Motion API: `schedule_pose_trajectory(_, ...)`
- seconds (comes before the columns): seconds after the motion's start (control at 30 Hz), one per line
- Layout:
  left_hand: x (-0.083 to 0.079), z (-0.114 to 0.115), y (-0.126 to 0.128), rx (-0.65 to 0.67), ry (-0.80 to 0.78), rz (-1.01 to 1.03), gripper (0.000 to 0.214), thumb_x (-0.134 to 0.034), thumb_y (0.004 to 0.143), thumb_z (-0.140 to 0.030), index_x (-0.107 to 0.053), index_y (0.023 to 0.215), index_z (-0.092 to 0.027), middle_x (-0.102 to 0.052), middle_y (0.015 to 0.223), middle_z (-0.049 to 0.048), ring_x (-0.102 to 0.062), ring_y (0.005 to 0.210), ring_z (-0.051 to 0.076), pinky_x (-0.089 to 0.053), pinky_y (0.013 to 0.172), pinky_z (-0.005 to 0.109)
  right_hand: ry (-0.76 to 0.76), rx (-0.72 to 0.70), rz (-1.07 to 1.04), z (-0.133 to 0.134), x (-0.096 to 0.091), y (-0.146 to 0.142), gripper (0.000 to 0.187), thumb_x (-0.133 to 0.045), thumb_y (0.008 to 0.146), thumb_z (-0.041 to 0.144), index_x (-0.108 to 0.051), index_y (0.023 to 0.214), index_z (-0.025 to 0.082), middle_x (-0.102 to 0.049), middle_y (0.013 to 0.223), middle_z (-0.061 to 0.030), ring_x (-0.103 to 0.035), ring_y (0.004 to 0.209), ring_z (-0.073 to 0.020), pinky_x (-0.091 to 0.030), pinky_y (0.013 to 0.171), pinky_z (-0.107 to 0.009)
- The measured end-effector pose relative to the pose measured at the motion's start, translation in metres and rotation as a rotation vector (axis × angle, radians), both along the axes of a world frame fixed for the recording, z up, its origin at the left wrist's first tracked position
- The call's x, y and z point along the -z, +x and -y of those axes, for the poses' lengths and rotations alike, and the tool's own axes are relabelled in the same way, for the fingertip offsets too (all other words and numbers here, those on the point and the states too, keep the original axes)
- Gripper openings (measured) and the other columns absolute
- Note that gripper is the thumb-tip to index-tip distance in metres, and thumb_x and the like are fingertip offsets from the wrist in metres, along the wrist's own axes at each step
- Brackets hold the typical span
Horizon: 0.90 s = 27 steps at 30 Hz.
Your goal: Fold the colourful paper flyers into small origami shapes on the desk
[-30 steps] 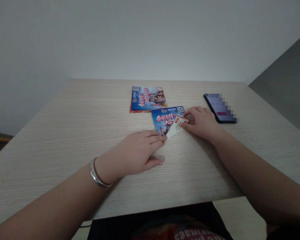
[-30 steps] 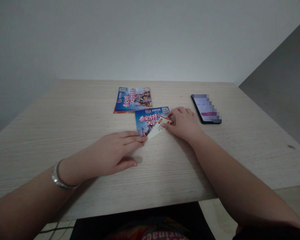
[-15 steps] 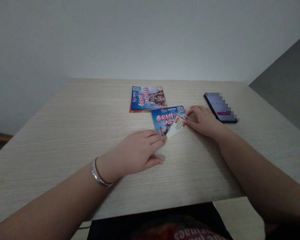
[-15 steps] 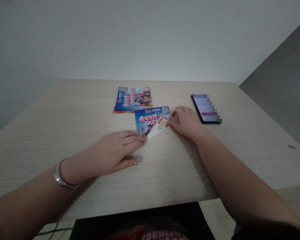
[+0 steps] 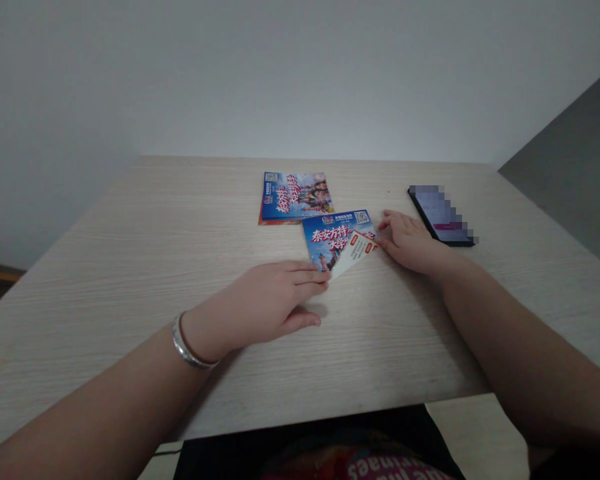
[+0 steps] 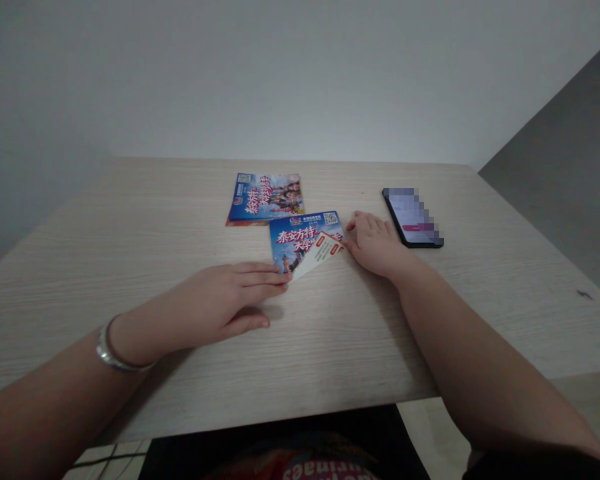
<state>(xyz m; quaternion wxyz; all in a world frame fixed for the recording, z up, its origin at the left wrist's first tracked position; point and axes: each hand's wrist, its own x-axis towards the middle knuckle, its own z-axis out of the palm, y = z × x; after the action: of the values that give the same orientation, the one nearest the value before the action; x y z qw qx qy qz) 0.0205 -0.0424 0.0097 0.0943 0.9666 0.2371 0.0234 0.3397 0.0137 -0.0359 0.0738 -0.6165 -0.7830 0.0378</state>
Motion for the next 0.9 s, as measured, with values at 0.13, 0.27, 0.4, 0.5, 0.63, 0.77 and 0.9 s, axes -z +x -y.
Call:
schedule_pose_trajectory(0.13,-0.003,0.0,0.0,0.01,-0.042,0.004,0.044,-0.053,0.096,-0.044,-0.06,0.132,-0.019,-0.057,0.142,0.0042,-0.048,0.136,0.021,-0.036,0.117,0.035,0.043,-0.017,-0.035,-0.002,0.005,0.003,0.028,-0.045,0.09,0.035,-0.054,0.113,0.021,-0.053,0.138,-0.0172,-0.047,0.132,-0.0355,-0.04,0.107,-0.058)
schedule_pose_trajectory(0.27,-0.005,-0.001,-0.001,0.018,-0.06,0.056,0.036,-0.053,0.097,-0.043,-0.065,0.122,-0.02,-0.061,0.138,0.0042,-0.052,0.132,0.021,-0.04,0.114,0.035,0.149,-0.001,-0.203,0.0,-0.003,0.003,0.025,-0.043,0.085,0.017,-0.056,0.106,0.021,-0.063,0.12,-0.0159,-0.06,0.115,-0.0314,-0.048,0.098,-0.054)
schedule_pose_trajectory(0.4,-0.002,-0.007,-0.004,-0.044,-0.016,0.053,0.028,-0.049,0.099,-0.036,-0.068,0.111,-0.019,-0.065,0.13,0.0068,-0.059,0.123,0.022,-0.047,0.106,0.038,0.456,-0.09,-0.342,0.014,-0.026,-0.013,0.018,-0.05,0.083,0.013,-0.061,0.092,0.022,-0.067,0.115,-0.0106,-0.061,0.111,-0.0275,-0.047,0.097,-0.049)
schedule_pose_trajectory(0.5,0.003,-0.013,-0.007,-0.07,0.053,0.062,0.03,-0.05,0.098,-0.032,-0.063,0.12,-0.016,-0.063,0.131,0.0104,-0.056,0.125,0.024,-0.045,0.107,0.04,0.445,-0.465,-0.257,0.029,-0.035,-0.037,0.012,-0.059,0.087,0.022,-0.068,0.095,0.023,-0.071,0.11,-0.0072,-0.063,0.102,-0.0241,-0.048,0.093,-0.043)
schedule_pose_trajectory(0.63,0.007,-0.016,-0.008,-0.05,0.128,0.088,0.028,-0.054,0.096,-0.034,-0.061,0.118,-0.018,-0.065,0.125,0.0091,-0.056,0.119,0.025,-0.044,0.104,0.043,0.304,-0.751,-0.076,0.04,-0.031,-0.059,0.021,-0.054,0.095,0.025,-0.072,0.106,0.027,-0.074,0.107,-0.0021,-0.06,0.101,-0.0232,-0.047,0.09,-0.041)
schedule_pose_trajectory(0.77,0.007,-0.014,-0.004,0.016,0.186,0.096,0.029,-0.054,0.096,-0.033,-0.061,0.123,-0.023,-0.064,0.126,0.0055,-0.053,0.122,0.026,-0.043,0.104,0.046,0.194,-0.791,-0.013,0.041,-0.032,-0.062,0.026,-0.05,0.097,0.025,-0.072,0.111,0.026,-0.071,0.111,-0.0048,-0.06,0.099,-0.0216,-0.049,0.087,-0.038)
schedule_pose_trajectory(0.9,0.003,-0.012,-0.001,0.091,0.185,0.108,0.027,-0.05,0.098,-0.027,-0.063,0.121,-0.024,-0.066,0.125,0.0042,-0.057,0.119,0.023,-0.044,0.104,0.043,0.116,-0.78,-0.015,0.046,-0.038,-0.06,0.028,-0.05,0.097,0.022,-0.071,0.114,0.027,-0.069,0.113,-0.0054,-0.062,0.101,-0.0201,-0.05,0.089,-0.038)
